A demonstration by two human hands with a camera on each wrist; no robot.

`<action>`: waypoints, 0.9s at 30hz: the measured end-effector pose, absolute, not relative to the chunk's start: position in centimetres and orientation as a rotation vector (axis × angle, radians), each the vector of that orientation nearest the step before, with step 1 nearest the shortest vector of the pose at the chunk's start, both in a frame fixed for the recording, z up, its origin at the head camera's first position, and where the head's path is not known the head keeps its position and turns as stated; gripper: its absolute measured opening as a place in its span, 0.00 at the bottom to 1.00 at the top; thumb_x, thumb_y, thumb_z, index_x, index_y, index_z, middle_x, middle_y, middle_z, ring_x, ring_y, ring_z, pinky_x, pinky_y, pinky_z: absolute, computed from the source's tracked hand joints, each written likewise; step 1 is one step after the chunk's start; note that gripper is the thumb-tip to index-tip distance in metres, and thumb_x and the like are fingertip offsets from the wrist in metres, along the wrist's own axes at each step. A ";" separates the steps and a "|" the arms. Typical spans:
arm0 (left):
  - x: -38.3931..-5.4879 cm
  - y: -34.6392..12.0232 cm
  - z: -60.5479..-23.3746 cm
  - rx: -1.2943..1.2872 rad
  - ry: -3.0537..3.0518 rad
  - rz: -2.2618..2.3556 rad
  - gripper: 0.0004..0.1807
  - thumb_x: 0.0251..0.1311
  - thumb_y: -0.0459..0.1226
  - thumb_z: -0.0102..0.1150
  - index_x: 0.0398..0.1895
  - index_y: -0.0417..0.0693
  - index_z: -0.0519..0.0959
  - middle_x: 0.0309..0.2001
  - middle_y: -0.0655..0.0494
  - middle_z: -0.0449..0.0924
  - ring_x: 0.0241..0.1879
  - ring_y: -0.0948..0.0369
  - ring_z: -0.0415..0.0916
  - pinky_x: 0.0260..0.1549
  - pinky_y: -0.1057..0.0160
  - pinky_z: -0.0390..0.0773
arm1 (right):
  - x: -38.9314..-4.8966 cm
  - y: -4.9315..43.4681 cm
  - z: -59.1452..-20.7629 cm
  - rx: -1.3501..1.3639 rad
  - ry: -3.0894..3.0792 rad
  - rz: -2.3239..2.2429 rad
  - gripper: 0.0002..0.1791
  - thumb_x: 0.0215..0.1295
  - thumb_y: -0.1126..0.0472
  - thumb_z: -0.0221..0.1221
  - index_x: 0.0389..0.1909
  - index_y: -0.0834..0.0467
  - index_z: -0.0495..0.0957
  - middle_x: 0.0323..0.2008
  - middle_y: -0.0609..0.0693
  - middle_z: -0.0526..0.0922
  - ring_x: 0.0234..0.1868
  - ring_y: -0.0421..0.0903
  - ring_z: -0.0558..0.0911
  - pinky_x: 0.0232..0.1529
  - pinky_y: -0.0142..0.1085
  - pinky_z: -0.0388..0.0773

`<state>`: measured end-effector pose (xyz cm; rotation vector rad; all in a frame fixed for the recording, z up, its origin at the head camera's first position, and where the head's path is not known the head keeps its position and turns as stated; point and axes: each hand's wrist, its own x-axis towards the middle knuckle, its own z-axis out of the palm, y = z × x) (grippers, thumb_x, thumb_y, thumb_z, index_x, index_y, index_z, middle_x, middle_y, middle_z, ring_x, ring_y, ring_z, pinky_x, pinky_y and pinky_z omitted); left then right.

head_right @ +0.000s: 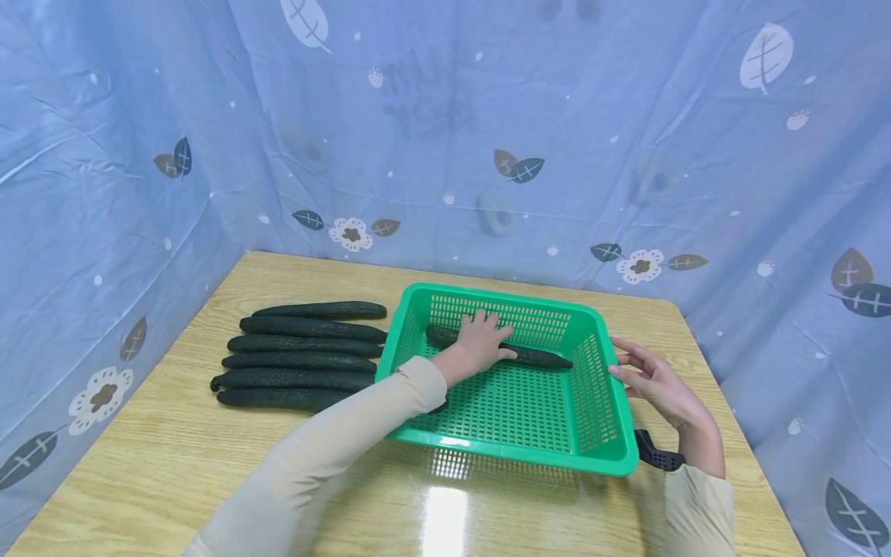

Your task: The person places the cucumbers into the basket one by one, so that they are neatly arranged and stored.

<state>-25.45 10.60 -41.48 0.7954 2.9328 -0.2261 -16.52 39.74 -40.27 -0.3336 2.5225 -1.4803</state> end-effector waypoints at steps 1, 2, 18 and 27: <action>-25.4 10.5 -41.3 0.788 2.925 -0.210 0.33 0.58 0.67 0.35 0.67 0.75 0.57 0.66 0.58 0.60 0.65 0.54 0.56 0.58 0.50 0.64 | -16.5 39.7 -40.3 -0.333 2.524 -1.478 0.31 0.71 0.61 0.47 0.71 0.58 0.48 0.47 0.42 0.70 0.39 0.36 0.77 0.33 0.34 0.76; -25.4 10.5 -41.0 0.782 2.918 -0.201 0.33 0.59 0.67 0.34 0.68 0.74 0.56 0.67 0.58 0.59 0.66 0.54 0.55 0.59 0.50 0.63 | -16.5 39.8 -40.3 -0.332 2.524 -1.476 0.31 0.71 0.61 0.47 0.71 0.58 0.48 0.47 0.42 0.70 0.39 0.36 0.77 0.33 0.34 0.76; -24.2 7.9 -36.4 0.833 2.939 -0.078 0.32 0.62 0.65 0.28 0.68 0.69 0.58 0.68 0.58 0.57 0.67 0.53 0.53 0.61 0.47 0.60 | -16.3 39.8 -40.4 -0.338 2.535 -1.472 0.31 0.72 0.62 0.47 0.72 0.59 0.47 0.47 0.44 0.68 0.38 0.37 0.75 0.33 0.34 0.75; -22.9 4.9 -34.8 0.893 2.983 0.021 0.29 0.62 0.65 0.34 0.60 0.67 0.67 0.62 0.59 0.62 0.60 0.54 0.59 0.55 0.48 0.63 | -16.4 39.8 -40.3 -0.361 2.513 -1.496 0.31 0.72 0.62 0.46 0.71 0.59 0.47 0.46 0.43 0.69 0.39 0.37 0.76 0.34 0.33 0.75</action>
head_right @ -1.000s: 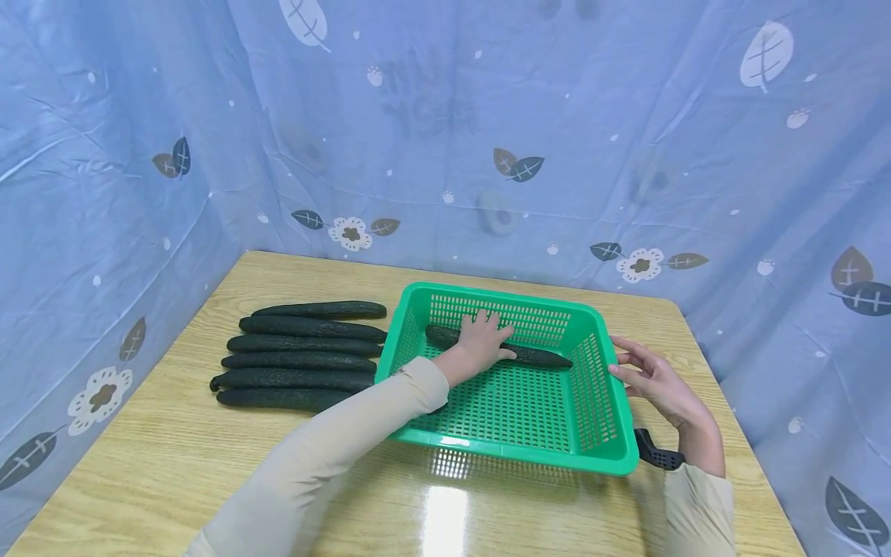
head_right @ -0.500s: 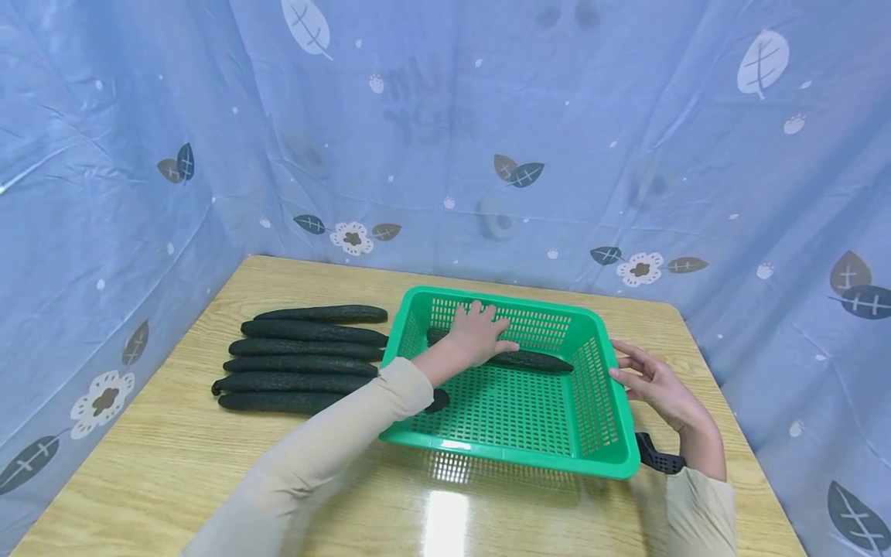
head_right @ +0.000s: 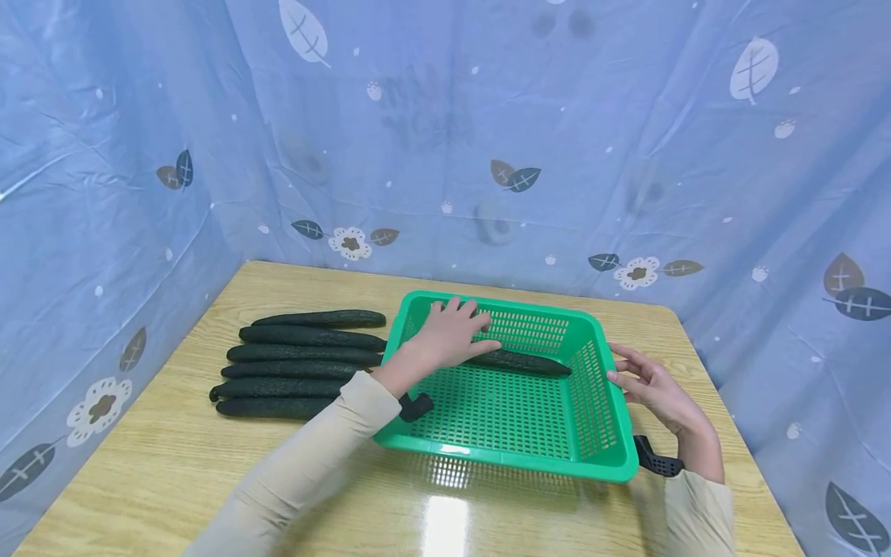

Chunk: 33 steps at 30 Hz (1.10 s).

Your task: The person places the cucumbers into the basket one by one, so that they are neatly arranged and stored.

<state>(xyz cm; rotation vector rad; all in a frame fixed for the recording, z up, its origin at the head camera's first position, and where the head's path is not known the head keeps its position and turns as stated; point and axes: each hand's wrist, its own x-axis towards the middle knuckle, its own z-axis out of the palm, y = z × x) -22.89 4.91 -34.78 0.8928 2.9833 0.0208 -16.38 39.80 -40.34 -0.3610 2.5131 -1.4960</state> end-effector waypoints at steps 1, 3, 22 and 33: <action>-22.7 4.5 -34.7 0.900 2.991 0.039 0.28 0.61 0.65 0.34 0.58 0.67 0.68 0.60 0.59 0.63 0.58 0.54 0.60 0.54 0.49 0.63 | -16.4 39.8 -40.3 -0.368 2.509 -1.499 0.31 0.72 0.62 0.46 0.71 0.59 0.47 0.46 0.43 0.69 0.38 0.37 0.76 0.33 0.33 0.75; -22.4 3.8 -34.5 0.912 3.003 0.078 0.28 0.61 0.66 0.34 0.54 0.65 0.70 0.56 0.59 0.65 0.54 0.55 0.61 0.51 0.51 0.63 | -16.4 39.9 -40.3 -0.378 2.502 -1.504 0.31 0.72 0.63 0.46 0.71 0.60 0.47 0.46 0.44 0.70 0.38 0.37 0.76 0.33 0.33 0.75; -20.0 -2.8 -34.6 0.888 2.969 0.478 0.27 0.61 0.66 0.36 0.51 0.62 0.71 0.55 0.57 0.66 0.56 0.53 0.60 0.58 0.43 0.57 | -16.2 39.9 -40.4 -0.347 2.505 -1.493 0.31 0.72 0.61 0.46 0.71 0.59 0.47 0.47 0.42 0.69 0.41 0.34 0.76 0.35 0.33 0.75; -18.3 -6.4 -35.3 0.846 2.990 0.638 0.22 0.62 0.61 0.42 0.49 0.61 0.73 0.54 0.56 0.69 0.55 0.53 0.63 0.55 0.44 0.61 | -16.3 39.9 -40.4 -0.352 2.499 -1.505 0.31 0.72 0.61 0.46 0.71 0.59 0.47 0.47 0.43 0.68 0.39 0.35 0.75 0.34 0.33 0.74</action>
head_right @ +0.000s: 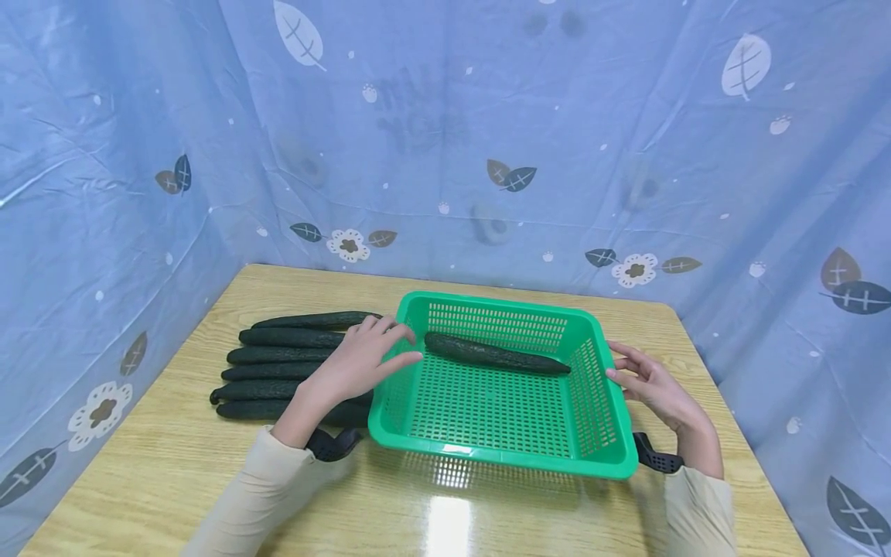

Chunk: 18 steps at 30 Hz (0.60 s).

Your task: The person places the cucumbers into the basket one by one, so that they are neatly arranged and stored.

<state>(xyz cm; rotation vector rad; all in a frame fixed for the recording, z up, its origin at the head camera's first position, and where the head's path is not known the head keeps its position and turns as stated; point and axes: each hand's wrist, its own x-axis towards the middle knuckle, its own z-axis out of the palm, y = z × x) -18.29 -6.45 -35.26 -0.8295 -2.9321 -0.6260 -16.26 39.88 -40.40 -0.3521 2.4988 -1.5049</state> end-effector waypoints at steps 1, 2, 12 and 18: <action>-18.1 -6.7 -35.4 -0.822 -2.927 -0.630 0.22 0.62 0.61 0.42 0.50 0.61 0.73 0.54 0.56 0.69 0.54 0.53 0.63 0.55 0.44 0.62 | -16.2 39.9 -40.4 -0.350 2.499 -1.505 0.31 0.72 0.61 0.46 0.71 0.59 0.47 0.47 0.43 0.68 0.40 0.35 0.75 0.34 0.33 0.74; -18.0 -7.0 -35.6 -0.814 -2.926 -0.630 0.22 0.63 0.61 0.43 0.50 0.61 0.73 0.54 0.56 0.70 0.53 0.53 0.64 0.55 0.44 0.62 | -16.2 39.9 -40.4 -0.349 2.498 -1.506 0.31 0.72 0.61 0.46 0.71 0.59 0.47 0.47 0.43 0.68 0.40 0.35 0.75 0.34 0.33 0.74; -16.6 -9.2 -37.8 -0.679 -2.858 -0.678 0.22 0.63 0.58 0.45 0.51 0.57 0.74 0.50 0.55 0.72 0.51 0.53 0.66 0.53 0.44 0.64 | -16.2 40.0 -40.5 -0.361 2.500 -1.509 0.30 0.72 0.62 0.46 0.71 0.59 0.47 0.46 0.44 0.68 0.37 0.37 0.75 0.33 0.34 0.73; -15.9 -10.5 -39.7 -0.581 -2.827 -0.679 0.21 0.63 0.57 0.48 0.49 0.55 0.74 0.47 0.55 0.72 0.48 0.52 0.65 0.50 0.45 0.66 | -16.3 40.0 -40.5 -0.377 2.488 -1.531 0.30 0.72 0.62 0.46 0.71 0.58 0.47 0.45 0.44 0.69 0.37 0.36 0.74 0.31 0.34 0.72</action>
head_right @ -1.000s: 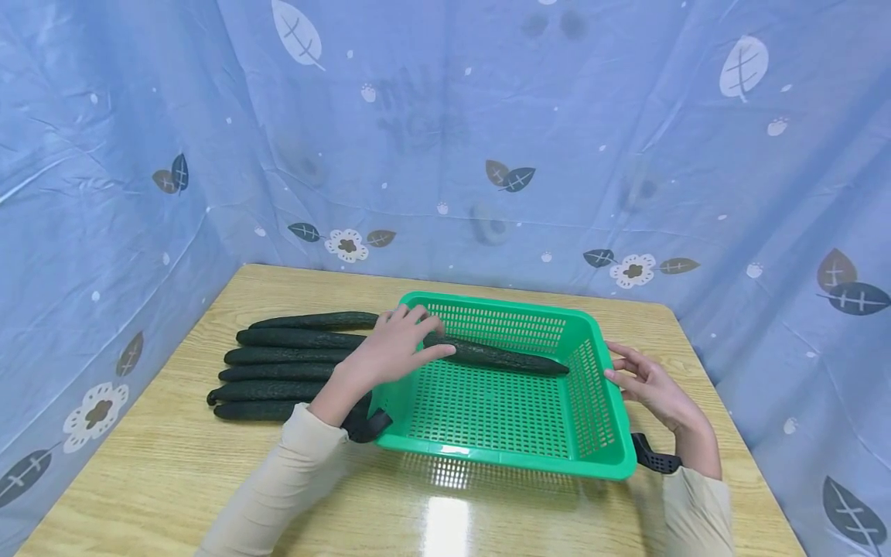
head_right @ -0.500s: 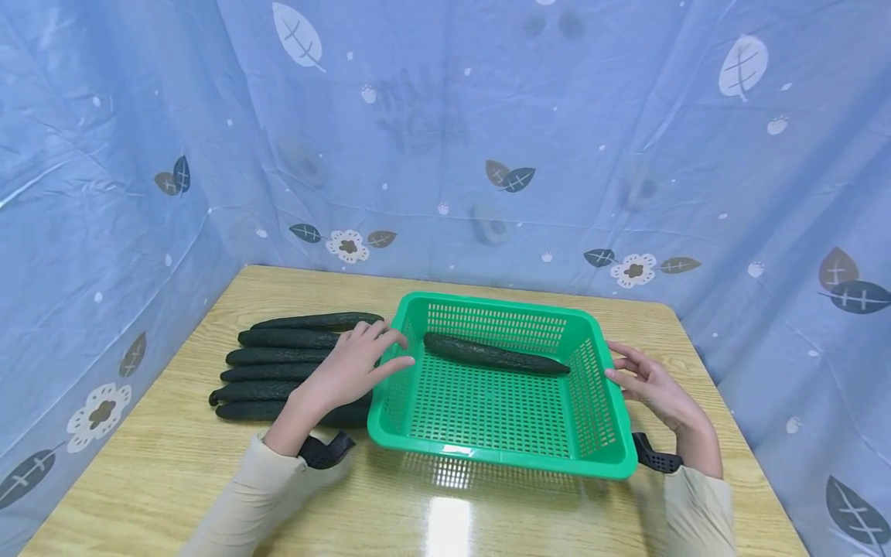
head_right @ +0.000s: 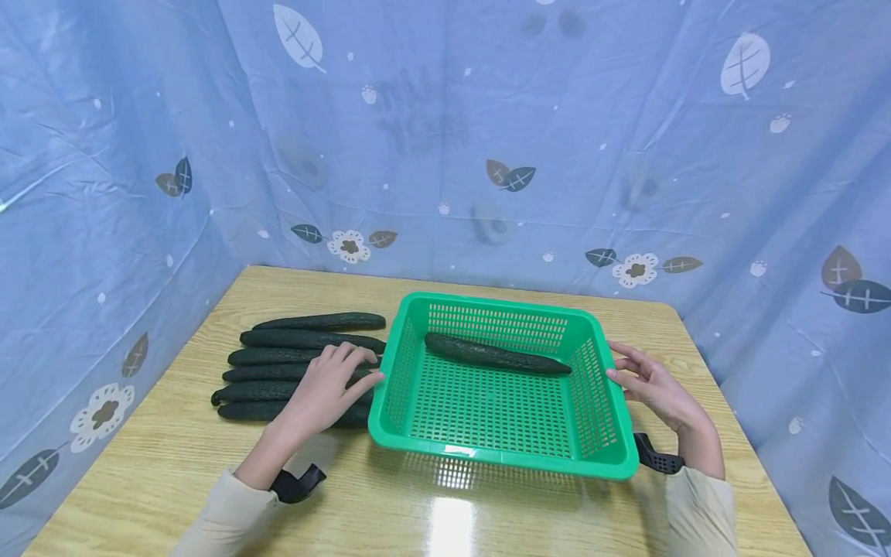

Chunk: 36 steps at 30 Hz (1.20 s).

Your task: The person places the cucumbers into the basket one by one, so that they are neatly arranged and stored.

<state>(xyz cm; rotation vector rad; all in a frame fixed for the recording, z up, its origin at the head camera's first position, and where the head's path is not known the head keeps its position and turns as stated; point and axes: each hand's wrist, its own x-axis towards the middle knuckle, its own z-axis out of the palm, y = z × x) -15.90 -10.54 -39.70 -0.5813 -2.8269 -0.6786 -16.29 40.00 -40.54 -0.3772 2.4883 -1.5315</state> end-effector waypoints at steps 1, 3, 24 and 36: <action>-15.8 -10.8 -40.0 -0.564 -2.822 -0.670 0.20 0.63 0.56 0.48 0.49 0.55 0.74 0.46 0.56 0.72 0.48 0.52 0.65 0.50 0.45 0.66 | -16.3 40.0 -40.5 -0.380 2.486 -1.536 0.30 0.72 0.63 0.46 0.71 0.59 0.48 0.45 0.44 0.69 0.37 0.36 0.74 0.31 0.34 0.72; -15.6 -11.2 -40.5 -0.533 -2.809 -0.644 0.20 0.62 0.56 0.49 0.48 0.55 0.74 0.45 0.56 0.72 0.48 0.51 0.64 0.49 0.45 0.66 | -16.3 40.0 -40.5 -0.382 2.479 -1.542 0.30 0.72 0.63 0.45 0.71 0.59 0.48 0.45 0.44 0.69 0.38 0.36 0.75 0.31 0.34 0.72; -12.7 -17.7 -45.3 -0.353 -2.879 -0.558 0.25 0.56 0.57 0.57 0.48 0.51 0.73 0.46 0.47 0.69 0.51 0.44 0.61 0.48 0.38 0.61 | -16.4 40.1 -40.8 -0.361 2.465 -1.546 0.31 0.72 0.62 0.45 0.72 0.55 0.47 0.46 0.44 0.68 0.38 0.36 0.74 0.32 0.34 0.72; -12.6 -18.9 -46.8 -0.411 -2.883 -0.485 0.30 0.51 0.54 0.63 0.53 0.51 0.70 0.51 0.44 0.65 0.52 0.44 0.60 0.51 0.38 0.58 | -16.4 40.1 -40.8 -0.325 2.476 -1.515 0.31 0.73 0.60 0.45 0.72 0.53 0.46 0.48 0.43 0.67 0.42 0.34 0.74 0.36 0.32 0.72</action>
